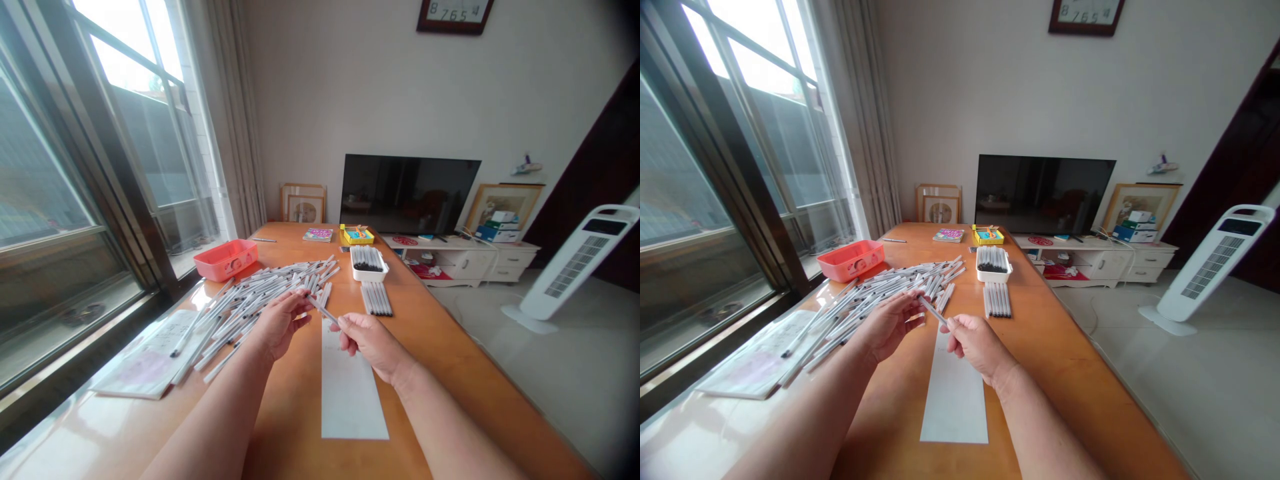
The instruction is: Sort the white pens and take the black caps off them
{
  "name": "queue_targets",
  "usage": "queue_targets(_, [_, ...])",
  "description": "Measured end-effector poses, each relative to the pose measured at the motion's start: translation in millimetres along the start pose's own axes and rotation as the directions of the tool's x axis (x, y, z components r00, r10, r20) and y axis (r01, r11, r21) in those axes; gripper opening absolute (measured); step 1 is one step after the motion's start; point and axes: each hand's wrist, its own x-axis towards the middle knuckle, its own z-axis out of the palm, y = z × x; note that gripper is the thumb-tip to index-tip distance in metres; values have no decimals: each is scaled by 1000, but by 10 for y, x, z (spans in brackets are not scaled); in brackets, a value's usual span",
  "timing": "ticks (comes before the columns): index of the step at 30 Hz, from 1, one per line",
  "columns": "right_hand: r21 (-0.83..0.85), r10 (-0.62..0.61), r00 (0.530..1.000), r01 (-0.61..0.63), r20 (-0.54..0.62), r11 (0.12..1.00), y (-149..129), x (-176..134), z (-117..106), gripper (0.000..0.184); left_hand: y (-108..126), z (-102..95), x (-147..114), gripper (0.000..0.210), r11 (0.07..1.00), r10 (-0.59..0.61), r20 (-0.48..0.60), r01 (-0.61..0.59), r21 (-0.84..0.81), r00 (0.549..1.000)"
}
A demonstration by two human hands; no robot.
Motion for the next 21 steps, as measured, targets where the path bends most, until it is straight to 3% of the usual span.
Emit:
queue_targets(4, [-1,-4,1000,4,13,1000,-7,-9,4,43,-35,-3,15,28,1000,9,-24,-8,25,1000])
queue_targets(12, [204,60,991,-83,117,975,-14,-37,-33,39,7,-10,6,24,999,38,135,-35,-24,990])
queue_targets(18, [241,77,987,-110,141,964,-16,-35,-33,40,-11,32,-8,28,1000,10,24,-10,-11,1000])
queue_targets(21, [264,65,983,-109,169,958,-8,-30,-35,39,-34,17,20,25,999,14,40,-13,-29,999])
